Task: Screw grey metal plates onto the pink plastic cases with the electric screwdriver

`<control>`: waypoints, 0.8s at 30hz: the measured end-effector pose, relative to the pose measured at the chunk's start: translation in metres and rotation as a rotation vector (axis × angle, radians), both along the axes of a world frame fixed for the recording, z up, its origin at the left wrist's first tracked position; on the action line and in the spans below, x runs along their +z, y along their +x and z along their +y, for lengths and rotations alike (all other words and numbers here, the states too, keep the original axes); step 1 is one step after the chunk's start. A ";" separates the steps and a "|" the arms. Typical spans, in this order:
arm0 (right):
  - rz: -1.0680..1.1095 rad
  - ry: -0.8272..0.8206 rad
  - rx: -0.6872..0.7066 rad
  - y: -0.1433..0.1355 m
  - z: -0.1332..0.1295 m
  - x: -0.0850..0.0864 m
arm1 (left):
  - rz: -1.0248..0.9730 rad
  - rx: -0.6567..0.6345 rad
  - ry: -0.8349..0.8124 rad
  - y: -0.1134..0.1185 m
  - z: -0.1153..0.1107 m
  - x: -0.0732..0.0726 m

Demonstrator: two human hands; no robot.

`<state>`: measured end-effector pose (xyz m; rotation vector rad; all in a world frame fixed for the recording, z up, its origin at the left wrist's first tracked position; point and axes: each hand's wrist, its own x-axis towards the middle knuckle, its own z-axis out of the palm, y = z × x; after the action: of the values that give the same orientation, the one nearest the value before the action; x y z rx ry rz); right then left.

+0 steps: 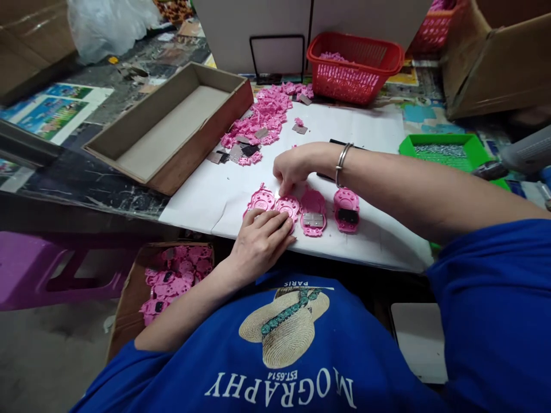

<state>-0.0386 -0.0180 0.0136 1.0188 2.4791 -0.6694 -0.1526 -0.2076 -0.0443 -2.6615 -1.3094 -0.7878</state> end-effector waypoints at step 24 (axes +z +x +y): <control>0.701 -0.400 -0.646 0.136 -0.056 0.035 | -0.060 -0.066 0.065 0.019 0.004 0.024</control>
<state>0.0969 -0.0743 0.0483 1.6246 2.3150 -1.9121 -0.1332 -0.2033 -0.0207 -2.6618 -1.1925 -0.9090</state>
